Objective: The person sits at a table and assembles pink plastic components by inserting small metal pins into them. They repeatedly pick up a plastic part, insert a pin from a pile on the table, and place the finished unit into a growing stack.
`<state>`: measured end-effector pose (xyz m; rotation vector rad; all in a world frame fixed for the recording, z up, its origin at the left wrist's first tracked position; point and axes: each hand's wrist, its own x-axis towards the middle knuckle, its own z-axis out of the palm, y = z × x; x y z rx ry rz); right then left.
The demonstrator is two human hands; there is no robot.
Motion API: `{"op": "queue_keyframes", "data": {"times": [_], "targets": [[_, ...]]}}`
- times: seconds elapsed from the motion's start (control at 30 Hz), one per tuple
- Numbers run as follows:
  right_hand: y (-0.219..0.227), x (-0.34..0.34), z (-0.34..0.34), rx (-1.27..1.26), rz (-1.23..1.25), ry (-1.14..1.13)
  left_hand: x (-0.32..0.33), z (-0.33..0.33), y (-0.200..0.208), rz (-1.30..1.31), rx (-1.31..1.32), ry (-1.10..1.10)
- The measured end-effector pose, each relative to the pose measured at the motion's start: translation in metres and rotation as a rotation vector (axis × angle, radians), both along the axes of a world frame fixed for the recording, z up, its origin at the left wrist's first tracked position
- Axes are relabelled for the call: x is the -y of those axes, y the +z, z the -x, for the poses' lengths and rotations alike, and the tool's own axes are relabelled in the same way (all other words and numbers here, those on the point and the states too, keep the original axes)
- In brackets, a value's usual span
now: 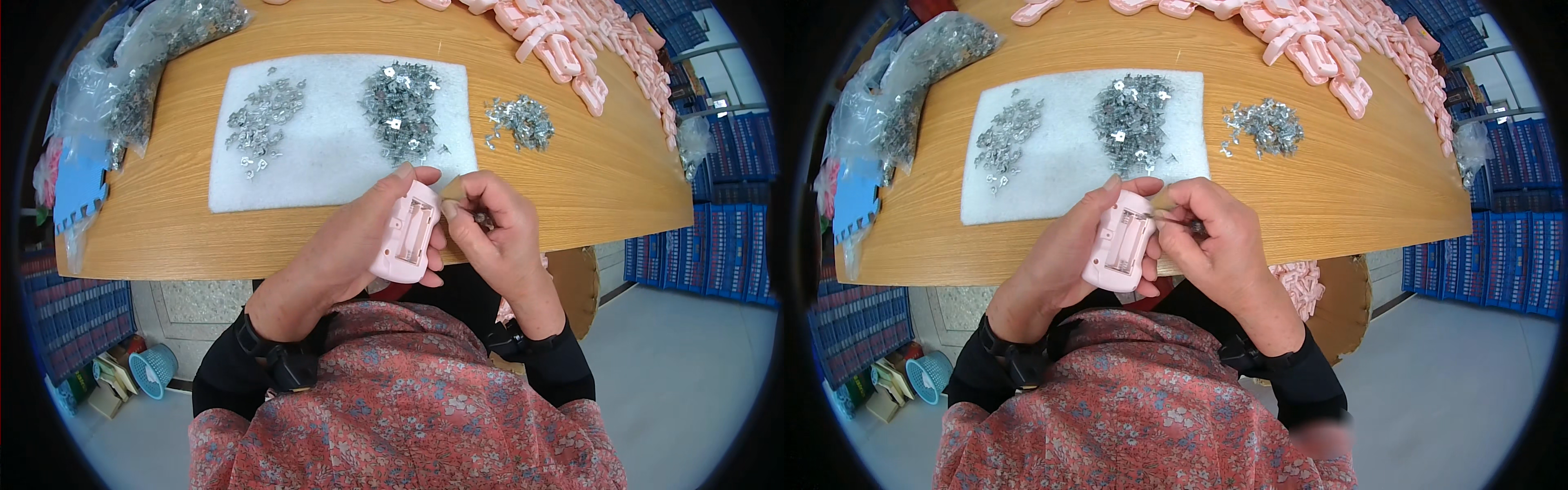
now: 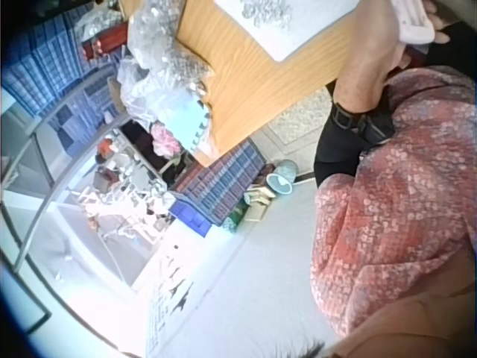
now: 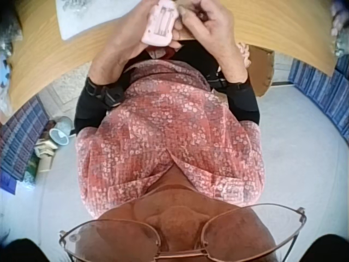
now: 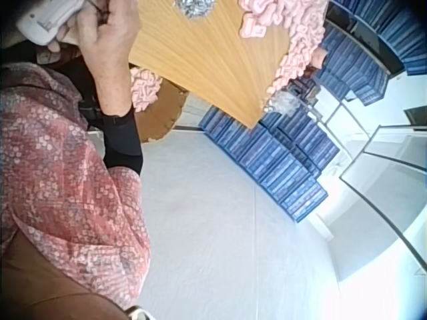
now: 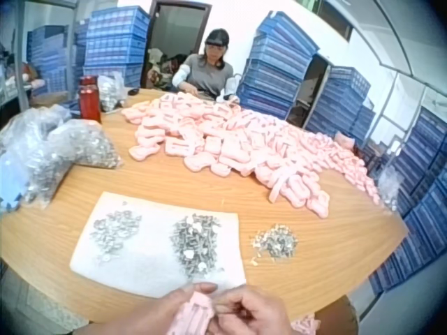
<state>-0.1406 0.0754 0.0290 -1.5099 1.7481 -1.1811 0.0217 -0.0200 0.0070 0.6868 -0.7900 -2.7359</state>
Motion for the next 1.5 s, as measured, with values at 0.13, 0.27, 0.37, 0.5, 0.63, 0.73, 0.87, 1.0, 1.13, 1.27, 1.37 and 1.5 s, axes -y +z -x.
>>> {"op": "queue_keyframes", "data": {"times": [0.13, 0.27, 0.37, 0.5, 0.63, 0.73, 0.87, 1.0, 1.13, 1.27, 1.37, 1.5], "targets": [[-0.004, 0.001, 0.002, 0.17, -0.031, -0.043, 0.0, 0.001, 0.001, 0.011, 0.023, -0.01], [0.002, 0.001, -0.009, 0.389, -0.122, -0.064, -0.002, 0.003, 0.002, 0.026, 0.053, -0.02], [-0.006, -0.002, -0.005, 0.311, -0.148, -0.086, -0.003, 0.002, 0.002, 0.044, 0.054, -0.021], [-0.001, -0.003, -0.008, 0.251, -0.097, -0.09, -0.003, 0.001, 0.0, 0.069, 0.037, -0.015], [0.003, -0.004, -0.007, -0.113, 0.016, -0.033, -0.003, 0.001, -0.003, 0.078, 0.055, -0.014], [0.004, -0.003, -0.006, -0.269, 0.051, 0.014, -0.005, 0.001, -0.002, 0.163, 0.121, -0.033], [0.007, 0.0, -0.002, -0.398, 0.045, 0.088, -0.009, 0.001, 0.003, 0.235, 0.153, -0.058], [0.001, 0.0, 0.001, -0.311, 0.077, 0.066, -0.007, 0.003, -0.003, 0.113, 0.094, -0.05], [-0.003, -0.001, 0.0, -0.265, 0.074, 0.044, -0.006, 0.003, -0.004, 0.093, 0.091, -0.056], [-0.002, -0.001, 0.001, -0.267, 0.067, 0.05, -0.003, 0.003, -0.003, 0.092, 0.096, -0.06], [0.002, -0.001, 0.003, -0.28, 0.044, 0.112, -0.003, 0.003, -0.002, 0.087, 0.1, -0.052], [0.002, -0.004, 0.003, -0.184, -0.02, 0.056, -0.001, 0.003, -0.005, 0.09, 0.057, -0.057]]}}
